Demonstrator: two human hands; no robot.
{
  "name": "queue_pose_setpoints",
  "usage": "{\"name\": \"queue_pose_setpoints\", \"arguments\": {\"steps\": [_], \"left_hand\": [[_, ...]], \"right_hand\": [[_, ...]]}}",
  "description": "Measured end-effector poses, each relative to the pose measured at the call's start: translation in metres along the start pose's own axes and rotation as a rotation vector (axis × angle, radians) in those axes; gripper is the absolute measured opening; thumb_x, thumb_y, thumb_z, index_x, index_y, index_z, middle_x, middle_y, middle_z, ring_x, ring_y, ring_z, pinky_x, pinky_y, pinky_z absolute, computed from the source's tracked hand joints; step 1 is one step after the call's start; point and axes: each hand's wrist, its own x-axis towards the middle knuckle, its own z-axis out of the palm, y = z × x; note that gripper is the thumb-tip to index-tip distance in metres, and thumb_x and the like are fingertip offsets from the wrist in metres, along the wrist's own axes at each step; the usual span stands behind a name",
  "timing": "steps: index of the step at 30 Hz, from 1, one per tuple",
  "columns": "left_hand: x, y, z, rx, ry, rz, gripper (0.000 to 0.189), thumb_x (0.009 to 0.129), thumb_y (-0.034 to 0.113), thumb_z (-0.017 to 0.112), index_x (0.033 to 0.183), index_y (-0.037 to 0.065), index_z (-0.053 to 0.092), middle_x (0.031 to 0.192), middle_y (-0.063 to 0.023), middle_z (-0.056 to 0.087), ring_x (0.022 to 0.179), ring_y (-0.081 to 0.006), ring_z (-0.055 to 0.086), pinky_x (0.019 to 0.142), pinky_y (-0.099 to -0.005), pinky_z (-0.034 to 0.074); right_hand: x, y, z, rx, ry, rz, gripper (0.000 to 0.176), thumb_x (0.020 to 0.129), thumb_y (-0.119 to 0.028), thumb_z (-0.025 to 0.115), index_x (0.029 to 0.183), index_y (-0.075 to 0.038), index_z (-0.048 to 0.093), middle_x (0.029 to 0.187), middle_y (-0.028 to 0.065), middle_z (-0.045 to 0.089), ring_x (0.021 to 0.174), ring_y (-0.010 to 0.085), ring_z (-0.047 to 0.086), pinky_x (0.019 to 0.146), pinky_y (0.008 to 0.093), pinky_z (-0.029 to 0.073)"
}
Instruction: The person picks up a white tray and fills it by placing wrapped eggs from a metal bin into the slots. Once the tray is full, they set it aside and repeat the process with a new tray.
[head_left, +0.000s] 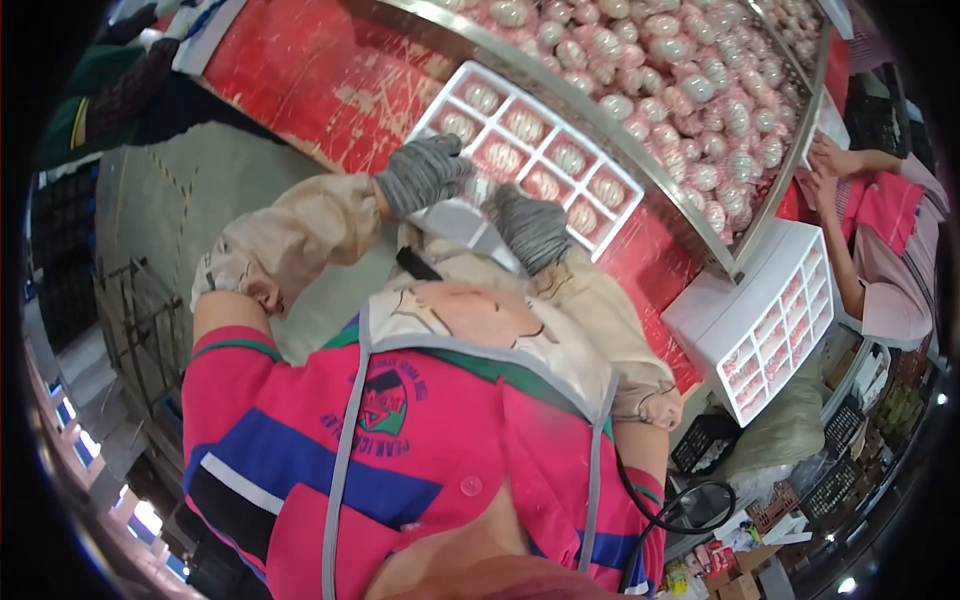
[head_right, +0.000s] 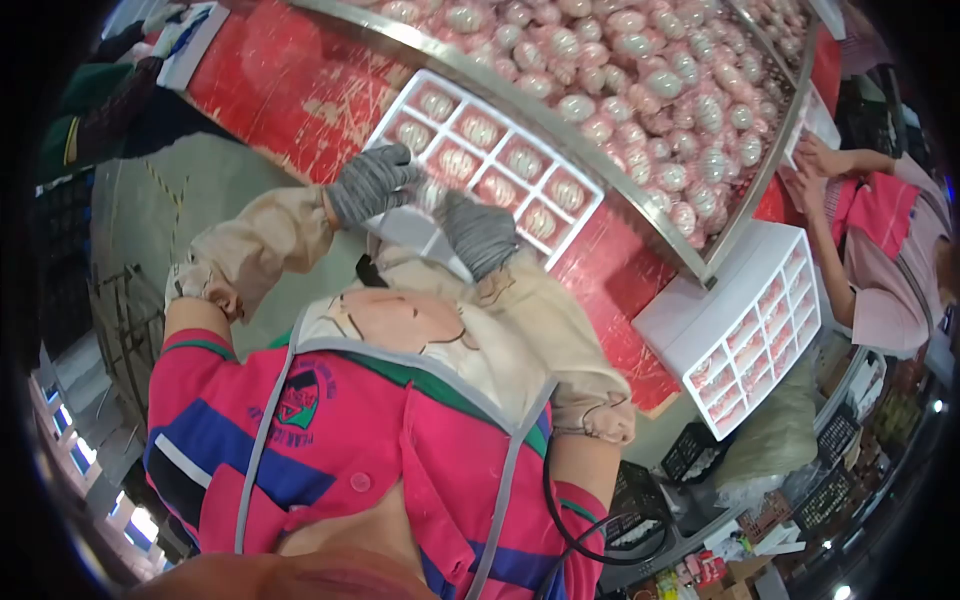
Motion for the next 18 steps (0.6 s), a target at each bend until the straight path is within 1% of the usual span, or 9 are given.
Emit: {"name": "queue_pose_setpoints", "arguments": {"steps": [3, 5, 7, 10, 12, 15, 16, 17, 18], "left_hand": [[-0.002, 0.014, -0.004, -0.077, -0.155, -0.210, 0.035, 0.075, 0.028, 0.067, 0.103, 0.007, 0.063, 0.091, -0.0126, 0.062, 0.085, -0.0305, 0.060, 0.074, -0.0406, 0.048], [-0.001, 0.009, 0.003, -0.112, -0.080, -0.163, 0.033, 0.078, 0.033, 0.063, 0.102, 0.010, 0.063, 0.084, -0.0121, 0.063, 0.077, -0.0314, 0.061, 0.070, -0.0415, 0.048], [0.005, 0.015, -0.005, -0.011, -0.290, -0.275, 0.032, 0.080, 0.035, 0.060, 0.102, 0.012, 0.064, 0.081, -0.0118, 0.063, 0.075, -0.0322, 0.062, 0.067, -0.0429, 0.048], [0.011, 0.017, -0.005, 0.051, -0.364, -0.301, 0.030, 0.081, 0.036, 0.058, 0.102, 0.014, 0.064, 0.079, -0.0114, 0.064, 0.072, -0.0324, 0.062, 0.066, -0.0439, 0.048], [0.015, 0.013, 0.002, 0.087, -0.397, -0.285, 0.030, 0.081, 0.035, 0.059, 0.102, 0.015, 0.064, 0.079, -0.0121, 0.064, 0.073, -0.0321, 0.063, 0.066, -0.0443, 0.048], [0.023, 0.009, 0.010, 0.151, -0.409, -0.219, 0.030, 0.079, 0.036, 0.060, 0.100, 0.015, 0.064, 0.079, -0.0124, 0.065, 0.075, -0.0320, 0.063, 0.067, -0.0449, 0.048], [0.028, 0.010, 0.005, 0.180, -0.386, -0.173, 0.029, 0.079, 0.036, 0.061, 0.098, 0.015, 0.065, 0.079, -0.0120, 0.065, 0.075, -0.0321, 0.063, 0.067, -0.0450, 0.048], [0.031, 0.013, 0.000, 0.189, -0.386, -0.167, 0.029, 0.079, 0.036, 0.061, 0.098, 0.015, 0.065, 0.079, -0.0120, 0.065, 0.075, -0.0321, 0.063, 0.067, -0.0450, 0.048], [0.036, 0.016, -0.006, 0.148, -0.474, -0.193, 0.027, 0.078, 0.036, 0.062, 0.093, 0.014, 0.065, 0.078, -0.0115, 0.065, 0.075, -0.0321, 0.063, 0.068, -0.0450, 0.049]], "right_hand": [[0.004, -0.006, -0.003, 0.027, -0.103, -0.020, 0.025, 0.087, -0.023, 0.047, 0.098, 0.000, 0.053, 0.066, 0.0116, 0.064, 0.055, 0.0263, 0.063, 0.046, 0.0453, 0.045], [0.004, -0.002, 0.009, -0.046, -0.033, -0.101, 0.027, 0.087, -0.020, 0.045, 0.102, 0.001, 0.052, 0.066, 0.0120, 0.065, 0.054, 0.0261, 0.063, 0.045, 0.0464, 0.043], [0.005, -0.002, 0.011, -0.064, -0.083, -0.091, 0.027, 0.088, -0.018, 0.043, 0.104, 0.002, 0.052, 0.067, 0.0137, 0.065, 0.054, 0.0265, 0.064, 0.045, 0.0477, 0.044], [0.011, -0.001, 0.026, -0.117, -0.072, -0.084, 0.027, 0.087, -0.015, 0.042, 0.105, 0.002, 0.052, 0.066, 0.0150, 0.064, 0.054, 0.0277, 0.064, 0.045, 0.0477, 0.045], [0.013, -0.004, 0.027, -0.095, -0.013, -0.081, 0.022, 0.085, -0.019, 0.048, 0.093, 0.001, 0.053, 0.059, 0.0131, 0.062, 0.049, 0.0270, 0.061, 0.039, 0.0465, 0.042], [0.019, -0.017, 0.015, -0.231, -0.053, -0.039, 0.021, 0.085, -0.017, 0.046, 0.088, 0.002, 0.054, 0.061, 0.0162, 0.062, 0.050, 0.0274, 0.062, 0.040, 0.0464, 0.043], [0.022, -0.023, 0.009, -0.236, -0.079, 0.023, 0.022, 0.086, -0.018, 0.044, 0.087, 0.001, 0.056, 0.067, 0.0167, 0.064, 0.058, 0.0283, 0.065, 0.048, 0.0438, 0.047], [0.021, -0.020, 0.015, -0.233, -0.070, 0.028, 0.022, 0.086, -0.018, 0.044, 0.087, 0.001, 0.056, 0.067, 0.0167, 0.064, 0.058, 0.0283, 0.065, 0.048, 0.0438, 0.047], [0.022, -0.014, 0.027, -0.097, -0.109, 0.055, 0.022, 0.088, -0.019, 0.044, 0.089, -0.001, 0.057, 0.070, 0.0159, 0.065, 0.063, 0.0290, 0.065, 0.053, 0.0426, 0.049]]}}
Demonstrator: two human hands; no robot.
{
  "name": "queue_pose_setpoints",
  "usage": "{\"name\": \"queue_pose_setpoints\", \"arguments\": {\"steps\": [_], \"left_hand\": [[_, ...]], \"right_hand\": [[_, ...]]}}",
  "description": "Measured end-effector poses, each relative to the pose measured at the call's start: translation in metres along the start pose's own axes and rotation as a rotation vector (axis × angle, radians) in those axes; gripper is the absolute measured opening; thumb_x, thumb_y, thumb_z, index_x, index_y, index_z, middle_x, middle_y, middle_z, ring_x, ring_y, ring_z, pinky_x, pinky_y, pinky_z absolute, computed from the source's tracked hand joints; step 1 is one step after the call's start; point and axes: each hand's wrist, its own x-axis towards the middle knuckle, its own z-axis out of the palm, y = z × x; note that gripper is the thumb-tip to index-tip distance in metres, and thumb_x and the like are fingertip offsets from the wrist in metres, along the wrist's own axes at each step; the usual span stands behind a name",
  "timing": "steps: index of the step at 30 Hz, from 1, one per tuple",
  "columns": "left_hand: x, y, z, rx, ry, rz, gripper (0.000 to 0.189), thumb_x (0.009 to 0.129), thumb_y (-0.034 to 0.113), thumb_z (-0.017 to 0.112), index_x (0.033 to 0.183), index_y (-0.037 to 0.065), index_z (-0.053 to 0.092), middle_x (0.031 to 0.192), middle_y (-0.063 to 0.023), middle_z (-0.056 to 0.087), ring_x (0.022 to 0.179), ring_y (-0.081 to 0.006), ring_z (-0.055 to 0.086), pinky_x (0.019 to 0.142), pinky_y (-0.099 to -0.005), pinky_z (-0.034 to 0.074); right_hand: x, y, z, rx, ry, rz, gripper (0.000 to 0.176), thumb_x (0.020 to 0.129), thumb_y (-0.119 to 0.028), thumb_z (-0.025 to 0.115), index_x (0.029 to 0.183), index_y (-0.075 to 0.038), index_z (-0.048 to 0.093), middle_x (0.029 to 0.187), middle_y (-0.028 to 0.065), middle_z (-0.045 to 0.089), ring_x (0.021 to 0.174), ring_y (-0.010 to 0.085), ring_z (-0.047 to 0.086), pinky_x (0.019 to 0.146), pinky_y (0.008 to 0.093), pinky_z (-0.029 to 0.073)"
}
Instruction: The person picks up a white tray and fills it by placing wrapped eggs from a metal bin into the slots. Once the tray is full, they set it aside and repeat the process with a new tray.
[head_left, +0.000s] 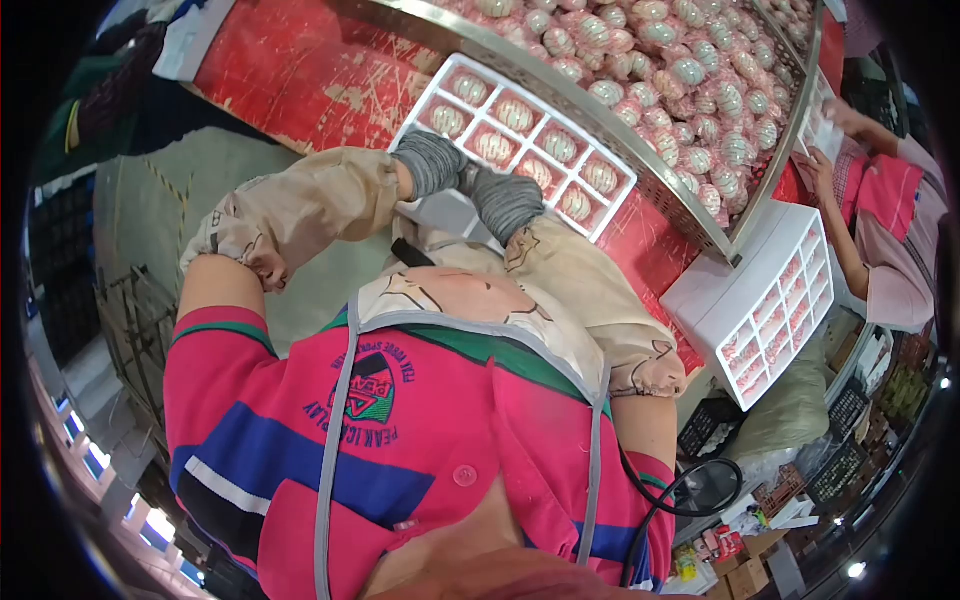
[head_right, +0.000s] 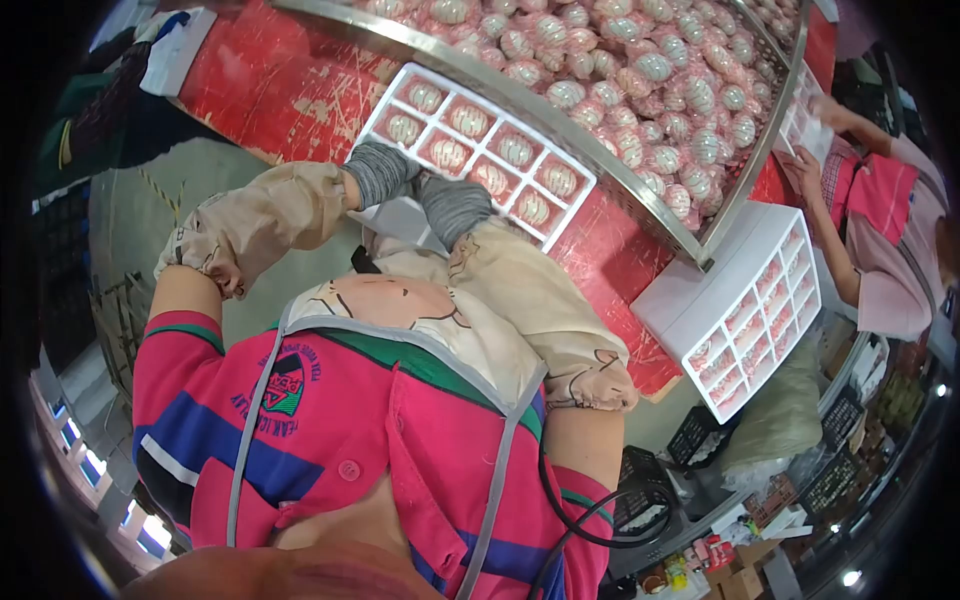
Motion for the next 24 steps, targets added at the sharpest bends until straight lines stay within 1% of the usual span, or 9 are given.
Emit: {"name": "queue_pose_setpoints", "arguments": {"steps": [2, 4, 9, 12, 14, 17, 21, 23, 24], "left_hand": [[0.010, 0.008, -0.038, 0.036, -0.018, 0.025, 0.022, 0.078, 0.034, 0.062, 0.079, 0.012, 0.065, 0.075, -0.0101, 0.064, 0.073, -0.0309, 0.063, 0.070, -0.0433, 0.049], [0.056, 0.004, -0.035, 0.004, 0.610, 0.101, 0.023, 0.080, 0.033, 0.059, 0.077, 0.011, 0.065, 0.070, -0.0109, 0.062, 0.076, -0.0290, 0.063, 0.074, -0.0440, 0.048], [0.190, 0.001, -0.112, 0.097, 0.798, 0.184, 0.038, 0.078, 0.026, 0.063, 0.112, 0.010, 0.056, 0.093, -0.0141, 0.063, 0.086, -0.0296, 0.061, 0.079, -0.0407, 0.048], [0.260, -0.005, -0.112, 0.300, 0.757, 0.153, 0.047, 0.077, 0.025, 0.064, 0.121, 0.011, 0.053, 0.107, -0.0177, 0.061, 0.097, -0.0324, 0.059, 0.076, -0.0373, 0.049], [0.250, 0.015, -0.160, 0.011, 0.146, -0.021, 0.056, 0.077, 0.026, 0.066, 0.128, 0.012, 0.048, 0.114, -0.0145, 0.059, 0.104, -0.0298, 0.057, 0.078, -0.0365, 0.049], [0.223, 0.001, -0.152, -0.969, 0.428, 0.159, 0.060, 0.080, 0.025, 0.069, 0.132, 0.010, 0.045, 0.101, -0.0097, 0.063, 0.090, -0.0232, 0.063, 0.074, -0.0401, 0.051], [0.117, 0.007, -0.162, -1.585, 0.134, 0.320, 0.061, 0.083, 0.027, 0.068, 0.133, 0.005, 0.041, 0.098, -0.0067, 0.060, 0.071, -0.0114, 0.061, 0.056, -0.0258, 0.052], [0.075, 0.011, -0.132, -1.296, 0.407, 0.574, 0.062, 0.085, 0.028, 0.066, 0.134, 0.004, 0.038, 0.102, -0.0068, 0.058, 0.071, -0.0123, 0.061, 0.057, -0.0261, 0.053], [0.053, 0.018, -0.131, -1.580, 0.187, 0.256, 0.058, 0.087, 0.030, 0.063, 0.133, 0.003, 0.040, 0.093, -0.0059, 0.059, 0.062, -0.0120, 0.058, 0.056, -0.0258, 0.050]], "right_hand": [[-0.005, 0.007, -0.025, 0.257, -0.089, 0.045, 0.027, 0.091, -0.029, 0.045, 0.098, -0.007, 0.058, 0.079, 0.0142, 0.066, 0.074, 0.0317, 0.065, 0.063, 0.0426, 0.050], [-0.022, 0.015, -0.025, 0.304, 0.025, 0.025, 0.028, 0.090, -0.031, 0.046, 0.100, -0.008, 0.058, 0.081, 0.0152, 0.065, 0.074, 0.0324, 0.064, 0.064, 0.0436, 0.049], [-0.048, 0.021, -0.022, 0.406, 0.150, -0.074, 0.031, 0.090, -0.034, 0.048, 0.104, -0.009, 0.057, 0.084, 0.0161, 0.064, 0.073, 0.0338, 0.063, 0.063, 0.0451, 0.049], [-0.055, 0.028, -0.033, 0.469, 0.206, -0.105, 0.030, 0.091, -0.033, 0.047, 0.107, -0.011, 0.057, 0.086, 0.0140, 0.065, 0.071, 0.0353, 0.062, 0.062, 0.0447, 0.049], [-0.068, 0.034, -0.048, 0.550, 0.267, -0.058, 0.030, 0.091, -0.033, 0.048, 0.107, -0.010, 0.058, 0.085, 0.0146, 0.065, 0.072, 0.0358, 0.062, 0.063, 0.0446, 0.049], [-0.081, 0.052, -0.016, 0.613, 0.488, 0.000, 0.027, 0.091, -0.028, 0.054, 0.106, -0.007, 0.060, 0.077, 0.0116, 0.065, 0.064, 0.0281, 0.063, 0.058, 0.0378, 0.050], [-0.074, 0.060, -0.046, 1.547, 0.318, 0.410, 0.027, 0.090, -0.021, 0.059, 0.110, -0.002, 0.060, 0.072, -0.0019, 0.054, 0.054, 0.0049, 0.046, 0.049, 0.0210, 0.039], [-0.059, 0.062, -0.047, 1.841, 0.417, 0.227, 0.046, 0.089, -0.021, 0.061, 0.128, -0.001, 0.046, 0.086, 0.0034, 0.058, 0.069, 0.0062, 0.051, 0.055, 0.0210, 0.042], [-0.051, 0.053, -0.058, 1.879, 0.456, 0.215, 0.045, 0.089, -0.021, 0.062, 0.127, -0.001, 0.046, 0.085, 0.0039, 0.058, 0.067, 0.0067, 0.052, 0.054, 0.0212, 0.042]]}}
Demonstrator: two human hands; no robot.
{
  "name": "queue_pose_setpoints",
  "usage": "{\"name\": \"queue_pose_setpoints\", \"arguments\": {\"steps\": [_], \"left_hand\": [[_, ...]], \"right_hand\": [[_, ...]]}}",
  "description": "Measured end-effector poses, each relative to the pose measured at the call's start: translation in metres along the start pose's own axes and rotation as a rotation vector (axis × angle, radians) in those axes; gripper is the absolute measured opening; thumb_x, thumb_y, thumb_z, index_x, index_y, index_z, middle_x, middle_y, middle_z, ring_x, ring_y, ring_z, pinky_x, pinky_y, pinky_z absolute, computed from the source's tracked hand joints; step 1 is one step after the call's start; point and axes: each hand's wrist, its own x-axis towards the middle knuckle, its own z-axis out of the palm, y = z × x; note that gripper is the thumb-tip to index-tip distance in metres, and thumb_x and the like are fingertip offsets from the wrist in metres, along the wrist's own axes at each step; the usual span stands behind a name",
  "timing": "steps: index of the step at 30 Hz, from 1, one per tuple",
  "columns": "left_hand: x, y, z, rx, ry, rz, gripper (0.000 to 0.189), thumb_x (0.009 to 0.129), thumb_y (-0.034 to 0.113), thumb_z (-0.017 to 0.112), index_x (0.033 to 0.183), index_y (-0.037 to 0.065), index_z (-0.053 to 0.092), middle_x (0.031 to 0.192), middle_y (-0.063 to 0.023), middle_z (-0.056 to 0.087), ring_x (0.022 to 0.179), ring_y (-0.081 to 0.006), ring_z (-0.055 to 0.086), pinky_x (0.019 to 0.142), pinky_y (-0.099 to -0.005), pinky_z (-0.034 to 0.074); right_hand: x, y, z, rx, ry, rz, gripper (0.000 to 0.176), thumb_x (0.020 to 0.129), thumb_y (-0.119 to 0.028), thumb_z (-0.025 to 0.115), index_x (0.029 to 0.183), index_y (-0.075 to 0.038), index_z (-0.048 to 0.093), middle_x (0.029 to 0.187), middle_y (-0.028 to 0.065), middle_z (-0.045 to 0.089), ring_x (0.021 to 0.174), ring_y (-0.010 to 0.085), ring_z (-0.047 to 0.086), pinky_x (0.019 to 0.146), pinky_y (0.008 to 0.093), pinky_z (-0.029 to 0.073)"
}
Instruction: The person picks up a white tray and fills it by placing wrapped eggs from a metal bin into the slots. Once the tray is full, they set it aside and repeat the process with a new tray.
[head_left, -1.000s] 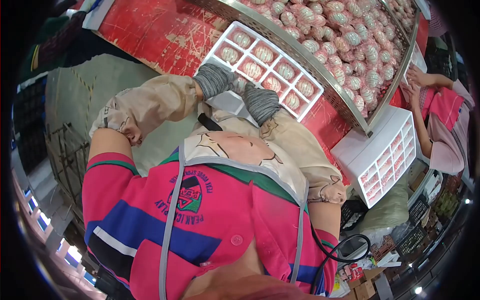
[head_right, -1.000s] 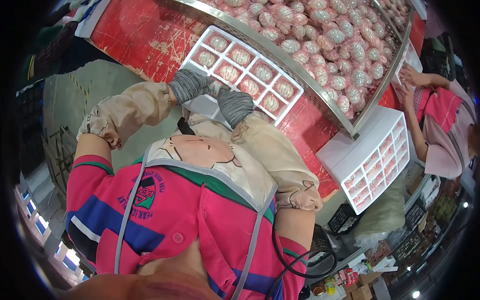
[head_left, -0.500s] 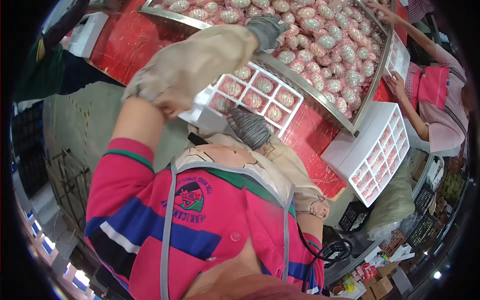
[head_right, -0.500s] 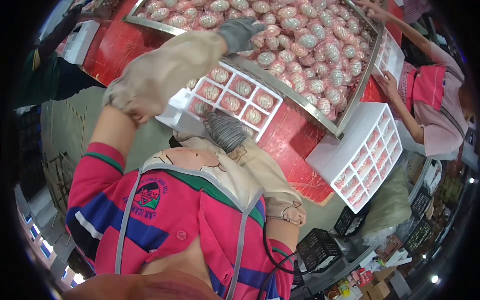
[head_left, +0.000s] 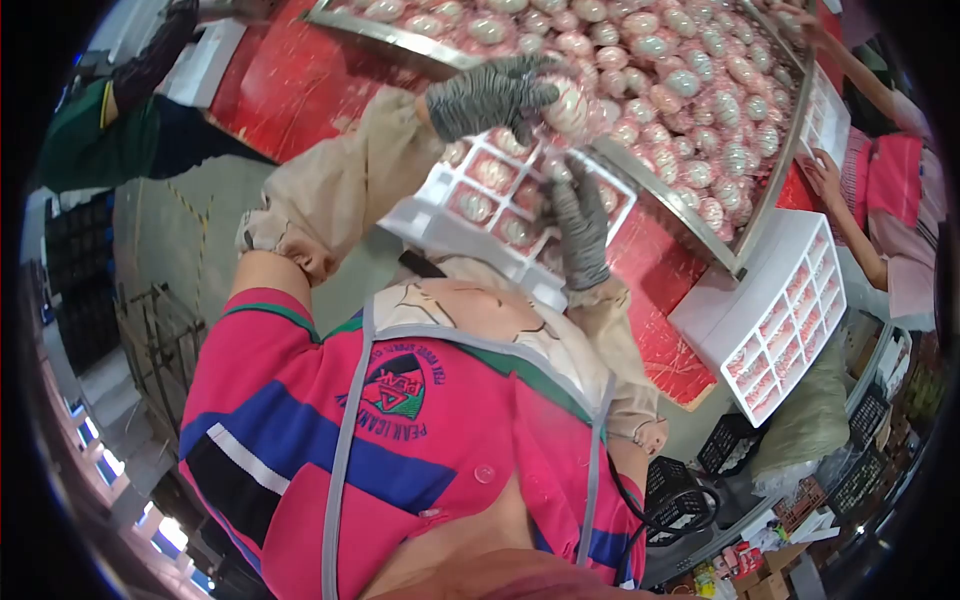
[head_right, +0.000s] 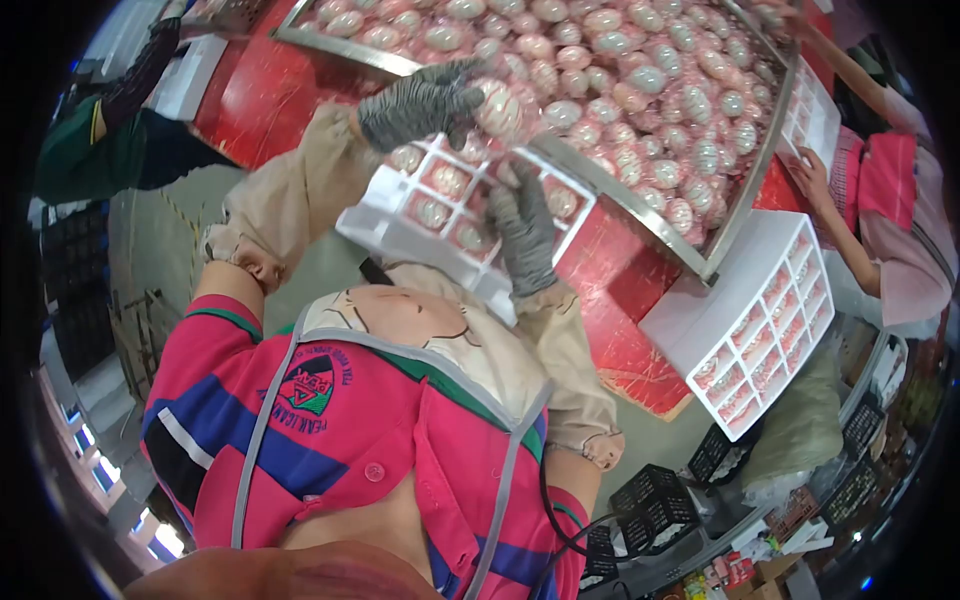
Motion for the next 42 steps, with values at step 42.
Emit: {"name": "queue_pose_setpoints", "arguments": {"steps": [42], "left_hand": [[-0.109, -0.099, -0.089, 1.616, -0.177, -0.302, 0.029, 0.081, 0.033, 0.057, 0.097, 0.012, 0.069, 0.097, -0.0126, 0.068, 0.090, -0.0285, 0.066, 0.073, -0.0476, 0.051]], "right_hand": [[0.069, 0.119, 0.127, -1.970, -0.371, 0.030, 0.030, 0.090, -0.025, 0.043, 0.104, -0.003, 0.058, 0.077, 0.0163, 0.067, 0.069, 0.0292, 0.067, 0.056, 0.0468, 0.050]]}}
